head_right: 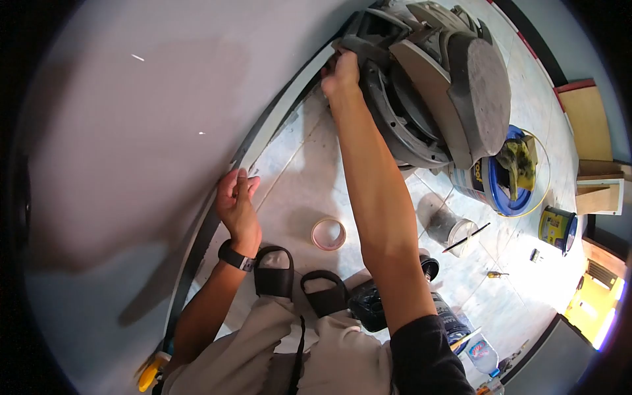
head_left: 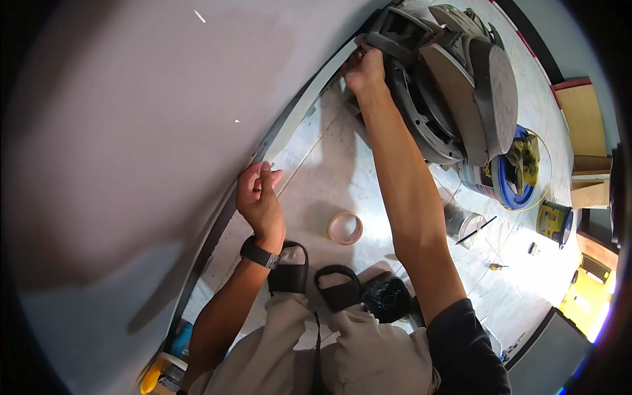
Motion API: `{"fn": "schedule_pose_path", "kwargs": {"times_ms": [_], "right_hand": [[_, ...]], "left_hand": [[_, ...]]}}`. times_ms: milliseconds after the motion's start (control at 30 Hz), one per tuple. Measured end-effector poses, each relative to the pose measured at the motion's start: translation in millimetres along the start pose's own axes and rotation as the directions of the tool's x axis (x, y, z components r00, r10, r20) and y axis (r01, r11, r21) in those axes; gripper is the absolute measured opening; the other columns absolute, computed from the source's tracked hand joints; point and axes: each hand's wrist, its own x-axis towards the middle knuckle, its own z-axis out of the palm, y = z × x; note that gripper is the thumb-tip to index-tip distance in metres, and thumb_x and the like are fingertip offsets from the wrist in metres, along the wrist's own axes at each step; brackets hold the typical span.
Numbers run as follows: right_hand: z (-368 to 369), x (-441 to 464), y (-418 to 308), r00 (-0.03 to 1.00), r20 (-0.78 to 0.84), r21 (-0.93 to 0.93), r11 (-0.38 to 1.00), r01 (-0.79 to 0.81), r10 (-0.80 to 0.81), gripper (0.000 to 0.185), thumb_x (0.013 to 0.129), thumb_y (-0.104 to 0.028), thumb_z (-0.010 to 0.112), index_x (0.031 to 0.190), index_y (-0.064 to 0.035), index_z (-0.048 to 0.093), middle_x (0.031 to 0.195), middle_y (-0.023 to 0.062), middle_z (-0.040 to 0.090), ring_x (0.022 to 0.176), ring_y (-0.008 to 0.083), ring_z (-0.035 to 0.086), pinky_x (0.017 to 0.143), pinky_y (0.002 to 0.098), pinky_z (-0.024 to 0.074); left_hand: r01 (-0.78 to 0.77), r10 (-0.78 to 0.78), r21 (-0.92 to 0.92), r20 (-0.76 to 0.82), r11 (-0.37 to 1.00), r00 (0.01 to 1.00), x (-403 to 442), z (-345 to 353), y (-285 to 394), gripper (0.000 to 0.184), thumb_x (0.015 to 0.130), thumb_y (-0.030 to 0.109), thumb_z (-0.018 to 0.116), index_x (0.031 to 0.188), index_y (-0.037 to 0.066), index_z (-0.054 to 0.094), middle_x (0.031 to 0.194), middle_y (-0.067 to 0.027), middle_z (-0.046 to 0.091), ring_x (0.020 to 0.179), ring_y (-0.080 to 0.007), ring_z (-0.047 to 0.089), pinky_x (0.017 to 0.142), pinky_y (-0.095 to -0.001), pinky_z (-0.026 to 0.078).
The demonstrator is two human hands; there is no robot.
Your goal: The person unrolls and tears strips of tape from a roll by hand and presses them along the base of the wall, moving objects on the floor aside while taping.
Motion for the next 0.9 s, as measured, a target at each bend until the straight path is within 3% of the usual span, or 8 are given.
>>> {"fn": "schedule_pose_path", "kwargs": {"times_ms": [33, 267, 400, 433, 500, 600, 800, 900], "right_hand": [[-0.2, 4.0, 0.4, 0.999, 0.031, 0.014, 1.0, 0.019, -0.02, 0.016, 0.096, -0.026, 0.052, 0.097, -0.0141, 0.062, 0.105, 0.0041, 0.061, 0.11, 0.0249, 0.054, 0.103, 0.0509, 0.0355], [-3.9, 29.7, 7.7, 0.998, 0.02, 0.127, 0.991, 0.05, -0.053, 0.019, 0.093, -0.027, 0.054, 0.096, -0.0113, 0.064, 0.109, 0.0091, 0.065, 0.11, 0.0311, 0.057, 0.108, 0.0481, 0.0401], [-2.3, 24.1, 5.6, 0.998, 0.04, 0.111, 0.993, 0.033, -0.038, 0.02, 0.093, -0.03, 0.058, 0.101, -0.0122, 0.065, 0.113, 0.009, 0.065, 0.116, 0.0325, 0.056, 0.11, 0.0606, 0.0349], [-3.3, 24.4, 6.5, 0.998, 0.032, 0.124, 0.991, 0.048, -0.052, 0.02, 0.095, -0.03, 0.057, 0.102, -0.0133, 0.066, 0.113, 0.0089, 0.065, 0.116, 0.0327, 0.056, 0.11, 0.0597, 0.0353], [-5.1, 23.9, 5.0, 0.998, 0.066, 0.089, 0.996, -0.03, 0.024, 0.018, 0.095, -0.035, 0.054, 0.104, -0.0219, 0.063, 0.103, -0.0025, 0.063, 0.098, 0.0163, 0.055, 0.083, 0.0366, 0.0393], [-4.8, 17.5, 6.0, 0.999, 0.001, 0.081, 0.995, 0.054, -0.054, 0.019, 0.098, -0.029, 0.055, 0.106, -0.0139, 0.063, 0.118, 0.005, 0.06, 0.116, 0.0254, 0.054, 0.106, 0.0514, 0.0392], [-8.0, 13.6, 9.4, 0.995, 0.089, 0.074, 0.997, 0.037, -0.043, 0.015, 0.096, -0.034, 0.059, 0.106, -0.023, 0.063, 0.103, -0.0082, 0.058, 0.1, 0.0117, 0.049, 0.09, 0.0365, 0.0307], [-14.3, 23.0, 13.1, 0.997, 0.074, 0.115, 0.993, 0.014, -0.023, 0.014, 0.094, -0.031, 0.062, 0.106, -0.0218, 0.063, 0.1, -0.0073, 0.058, 0.097, 0.0124, 0.048, 0.09, 0.0379, 0.0303]], "left_hand": [[0.003, -0.003, 0.012, -0.014, 1.0, 1.0, -1.7, -1.7, 1.1, 0.021, 0.096, 0.015, 0.068, 0.111, 0.0, 0.063, 0.092, -0.0047, 0.064, 0.084, -0.0179, 0.066, 0.09, -0.0371, 0.057], [0.055, -0.056, -0.022, -0.052, 0.998, 0.997, -6.0, 0.8, 8.7, 0.025, 0.094, 0.014, 0.071, 0.115, 0.002, 0.065, 0.095, -0.0032, 0.065, 0.087, -0.0123, 0.064, 0.091, -0.0367, 0.057], [0.144, -0.15, -0.047, -0.144, 0.988, 0.978, -3.0, 4.9, 11.6, 0.023, 0.092, 0.016, 0.075, 0.109, 0.002, 0.068, 0.097, -0.0019, 0.065, 0.088, -0.0104, 0.062, 0.091, -0.0374, 0.057], [0.142, -0.147, -0.041, -0.155, 0.989, 0.977, -2.0, 5.7, 10.7, 0.023, 0.092, 0.016, 0.075, 0.109, 0.002, 0.068, 0.097, -0.0019, 0.065, 0.088, -0.0104, 0.062, 0.091, -0.0374, 0.057], [0.117, -0.135, -0.101, -0.199, 0.988, 0.971, -1.9, 7.7, 7.5, 0.015, 0.093, 0.013, 0.073, 0.101, 0.001, 0.069, 0.093, -0.0034, 0.068, 0.083, -0.0115, 0.063, 0.081, -0.0328, 0.059], [0.12, -0.141, -0.124, -0.171, 0.985, 0.975, -2.0, 8.8, 7.3, 0.022, 0.094, 0.019, 0.072, 0.11, 0.005, 0.065, 0.1, -0.0037, 0.066, 0.084, -0.0136, 0.064, 0.088, -0.0373, 0.057], [0.227, -0.252, -0.141, -0.204, 0.964, 0.946, -4.3, 19.3, 17.6, 0.035, 0.096, 0.026, 0.07, 0.124, 0.008, 0.059, 0.112, -0.0055, 0.062, 0.089, -0.0162, 0.064, 0.095, -0.0404, 0.054], [0.258, -0.281, -0.132, -0.213, 0.957, 0.936, -4.8, 19.8, 18.8, 0.039, 0.095, 0.029, 0.071, 0.126, 0.009, 0.059, 0.116, -0.0073, 0.06, 0.092, -0.0178, 0.064, 0.097, -0.0405, 0.053]]}}
